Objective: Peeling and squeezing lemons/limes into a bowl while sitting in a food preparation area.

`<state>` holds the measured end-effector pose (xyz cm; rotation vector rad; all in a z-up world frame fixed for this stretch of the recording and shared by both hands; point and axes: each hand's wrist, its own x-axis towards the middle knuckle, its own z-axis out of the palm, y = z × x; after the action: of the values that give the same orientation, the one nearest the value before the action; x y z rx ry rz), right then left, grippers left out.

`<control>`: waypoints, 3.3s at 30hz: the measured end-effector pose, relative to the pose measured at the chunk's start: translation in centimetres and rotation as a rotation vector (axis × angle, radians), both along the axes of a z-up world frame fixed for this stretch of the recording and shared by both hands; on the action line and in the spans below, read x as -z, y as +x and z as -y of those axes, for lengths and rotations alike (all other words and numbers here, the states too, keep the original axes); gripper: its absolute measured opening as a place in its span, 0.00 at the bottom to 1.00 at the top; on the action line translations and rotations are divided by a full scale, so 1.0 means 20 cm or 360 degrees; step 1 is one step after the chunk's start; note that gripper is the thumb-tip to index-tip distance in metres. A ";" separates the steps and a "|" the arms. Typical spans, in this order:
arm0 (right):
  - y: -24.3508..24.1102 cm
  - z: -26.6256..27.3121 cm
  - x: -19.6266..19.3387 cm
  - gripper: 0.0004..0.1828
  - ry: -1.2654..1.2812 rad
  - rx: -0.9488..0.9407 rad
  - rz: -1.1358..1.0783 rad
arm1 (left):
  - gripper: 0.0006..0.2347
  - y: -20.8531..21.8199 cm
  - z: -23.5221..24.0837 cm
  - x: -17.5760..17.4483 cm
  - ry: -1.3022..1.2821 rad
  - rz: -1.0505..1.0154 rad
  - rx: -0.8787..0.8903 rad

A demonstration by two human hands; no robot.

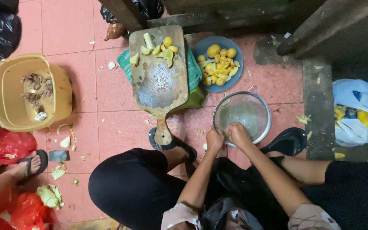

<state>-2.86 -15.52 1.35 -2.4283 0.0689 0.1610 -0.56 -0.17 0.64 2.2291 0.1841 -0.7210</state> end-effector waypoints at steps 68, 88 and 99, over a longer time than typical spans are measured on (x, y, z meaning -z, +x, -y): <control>-0.04 0.08 -0.10 0.05 -0.0093 -0.0303 -0.0101 | 0.18 -0.11 -0.02 0.04 -0.0267 -0.0155 0.0029; -0.01 -0.05 -0.06 0.04 -0.0402 -0.0111 -0.0285 | 0.15 -0.12 0.00 -0.04 -0.0196 -0.0088 -0.0044; 0.01 0.07 -0.26 0.08 -0.0172 0.0035 -0.0371 | 0.18 -0.12 0.03 -0.05 -0.0215 -0.0155 -0.0098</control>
<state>-2.60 -16.91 6.61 -2.5051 0.2135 0.4400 -2.90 -0.69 1.54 2.0533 0.2438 -0.7862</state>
